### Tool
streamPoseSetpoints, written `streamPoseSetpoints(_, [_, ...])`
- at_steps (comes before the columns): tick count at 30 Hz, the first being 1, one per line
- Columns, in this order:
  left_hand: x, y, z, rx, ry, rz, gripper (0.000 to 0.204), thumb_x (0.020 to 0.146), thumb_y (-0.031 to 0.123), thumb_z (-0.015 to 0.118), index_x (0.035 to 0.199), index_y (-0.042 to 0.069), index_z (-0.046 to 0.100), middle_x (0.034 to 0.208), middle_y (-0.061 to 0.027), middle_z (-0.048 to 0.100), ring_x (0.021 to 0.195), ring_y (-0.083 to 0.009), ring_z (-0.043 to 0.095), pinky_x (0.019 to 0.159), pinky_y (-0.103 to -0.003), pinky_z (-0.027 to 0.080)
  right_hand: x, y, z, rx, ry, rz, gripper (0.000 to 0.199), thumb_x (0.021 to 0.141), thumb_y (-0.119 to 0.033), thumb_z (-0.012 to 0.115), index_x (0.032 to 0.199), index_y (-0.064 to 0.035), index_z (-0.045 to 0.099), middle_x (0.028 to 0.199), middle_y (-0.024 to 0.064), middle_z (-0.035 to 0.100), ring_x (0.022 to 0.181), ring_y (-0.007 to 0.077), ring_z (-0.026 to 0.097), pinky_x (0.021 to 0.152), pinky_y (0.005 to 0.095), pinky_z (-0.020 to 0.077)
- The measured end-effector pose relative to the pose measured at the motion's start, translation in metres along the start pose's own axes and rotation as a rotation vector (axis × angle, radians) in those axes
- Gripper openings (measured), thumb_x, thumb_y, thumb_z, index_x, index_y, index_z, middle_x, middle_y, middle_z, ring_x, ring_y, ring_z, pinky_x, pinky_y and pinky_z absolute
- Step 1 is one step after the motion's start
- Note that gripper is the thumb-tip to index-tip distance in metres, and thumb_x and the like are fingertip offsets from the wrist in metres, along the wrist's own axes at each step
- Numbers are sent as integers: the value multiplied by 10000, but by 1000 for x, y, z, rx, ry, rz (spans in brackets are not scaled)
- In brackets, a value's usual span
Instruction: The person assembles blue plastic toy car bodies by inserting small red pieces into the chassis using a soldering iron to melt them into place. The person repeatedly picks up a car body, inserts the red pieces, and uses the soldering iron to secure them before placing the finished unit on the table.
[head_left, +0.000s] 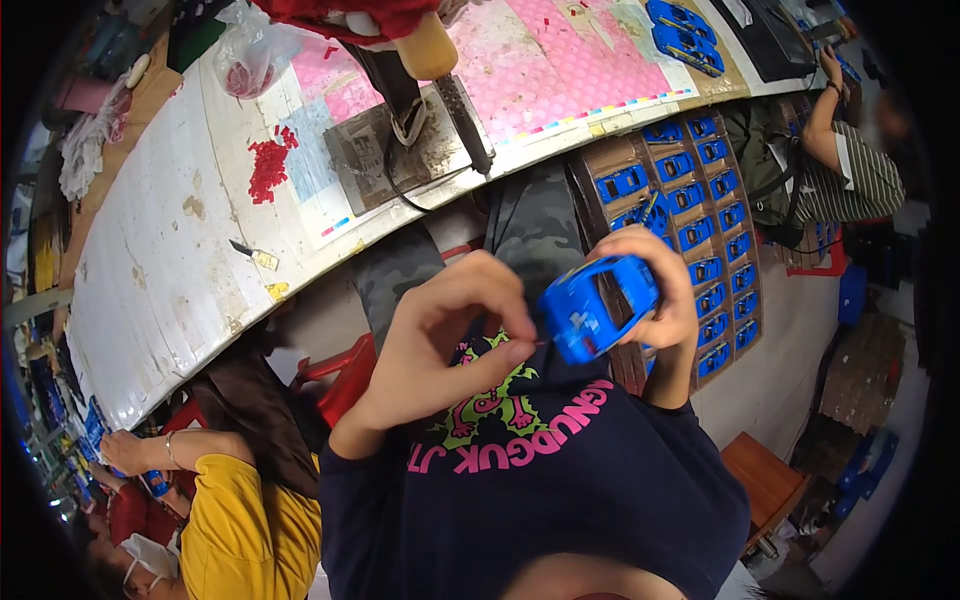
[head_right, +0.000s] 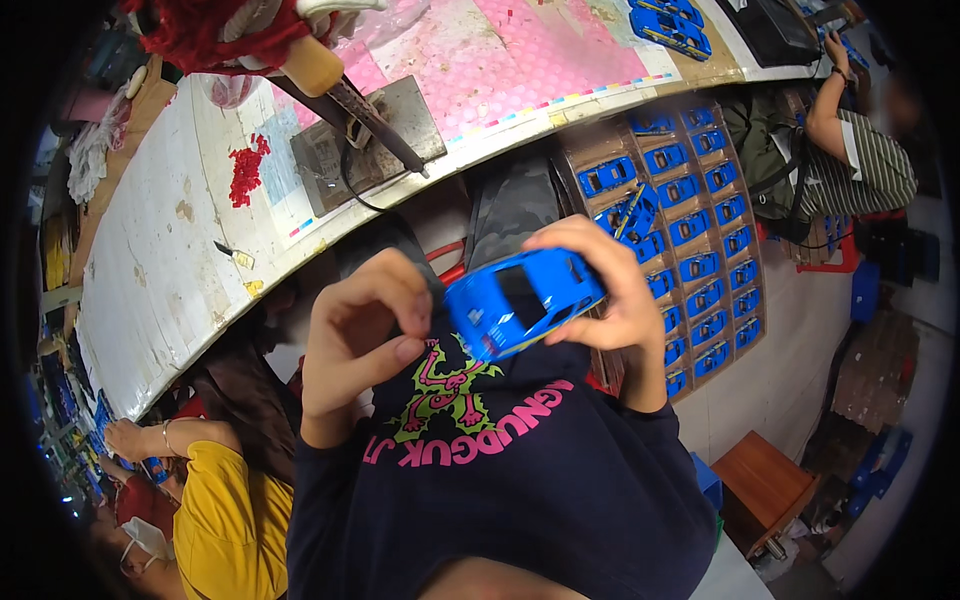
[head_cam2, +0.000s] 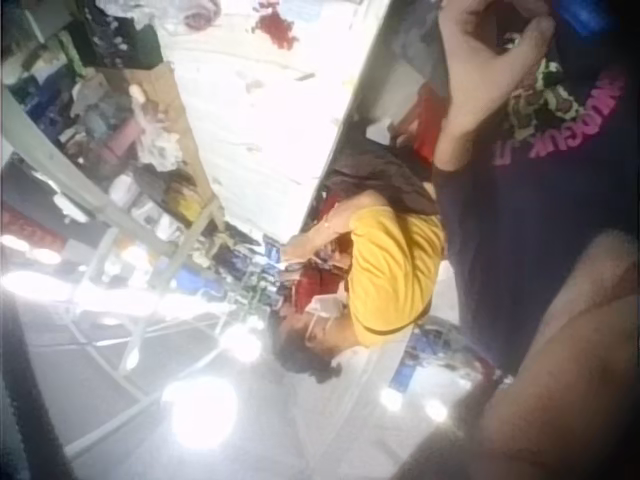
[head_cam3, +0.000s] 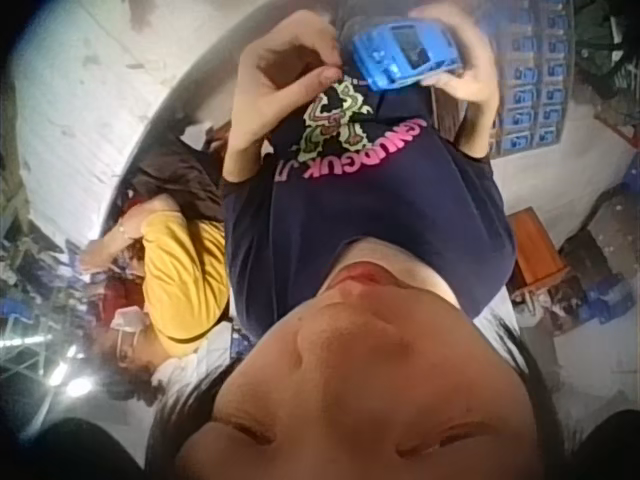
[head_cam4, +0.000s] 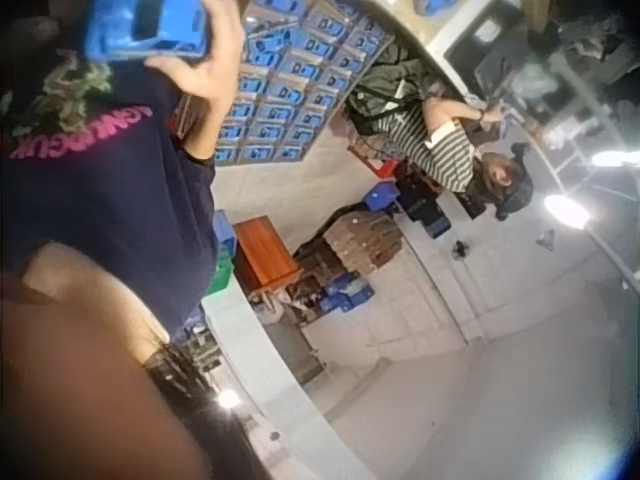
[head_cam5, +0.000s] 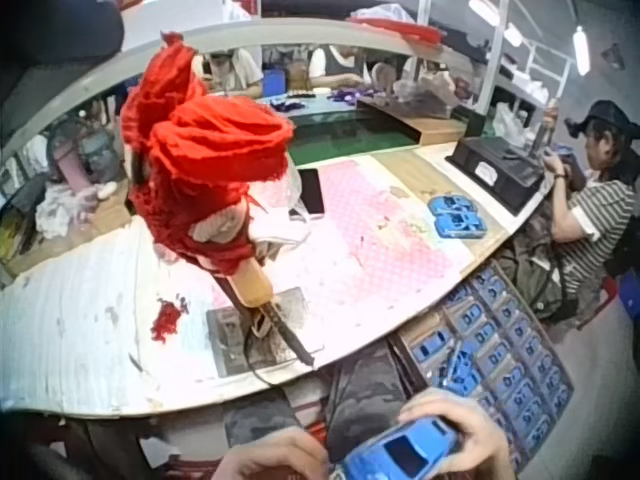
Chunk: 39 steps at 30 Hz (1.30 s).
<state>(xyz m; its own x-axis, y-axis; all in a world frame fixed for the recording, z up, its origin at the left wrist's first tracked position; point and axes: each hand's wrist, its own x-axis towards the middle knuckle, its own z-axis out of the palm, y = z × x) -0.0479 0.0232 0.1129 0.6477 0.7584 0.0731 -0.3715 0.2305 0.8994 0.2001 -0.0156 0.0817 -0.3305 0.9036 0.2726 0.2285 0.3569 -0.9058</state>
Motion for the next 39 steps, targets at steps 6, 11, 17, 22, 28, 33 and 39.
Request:
streamPoseSetpoints(6, [6,3,-7,1,-71,-84,122,716,-43,607,819,20,589,848,-36,492,769,-90,480,677,-219,375,12,-5,10,147,-121,-53,689,571,-386,757,1053,39,508,997,150,553,908,271,545,784,341,422])
streamPoseSetpoints(11, [1,15,-5,35,-2,-176,113,628,9,636,710,20,560,790,-72,494,765,-143,467,709,-246,343,22,-6,11,164,-209,-76,678,577,-368,756,1060,37,506,997,148,549,896,263,546,777,334,424])
streamPoseSetpoints(17, [-2,19,-11,47,-32,-234,149,636,8,643,742,19,539,782,-62,496,760,-126,467,712,-239,346,25,-7,11,151,-244,-89,664,581,-354,747,1060,39,509,985,150,550,879,264,548,769,334,422])
streamPoseSetpoints(22, [1,15,-11,-92,-108,-298,254,650,27,652,840,31,485,807,-55,482,752,-108,452,698,-232,351,24,-10,11,164,-269,-81,674,570,-362,744,1056,45,512,971,151,555,865,263,551,761,333,424])
streamPoseSetpoints(28, [-1,6,0,-87,-69,-139,363,636,139,686,905,30,467,901,-81,473,795,-119,459,699,-241,361,16,-2,24,442,-240,15,701,597,-417,727,1059,61,505,978,163,551,899,270,554,783,336,425])
streamPoseSetpoints(33, [-6,-6,3,234,-83,274,527,592,136,725,1003,7,421,969,-161,498,848,-188,513,732,-274,395,4,3,40,748,-235,102,758,612,-477,703,1072,87,487,1025,175,529,930,254,547,801,329,421])
streamPoseSetpoints(39, [-9,-15,10,398,-64,600,516,614,75,724,1047,-2,452,992,-196,578,824,-277,576,711,-330,470,-5,1,49,911,-190,217,798,622,-516,690,1089,94,473,1037,175,515,956,246,532,806,331,418])
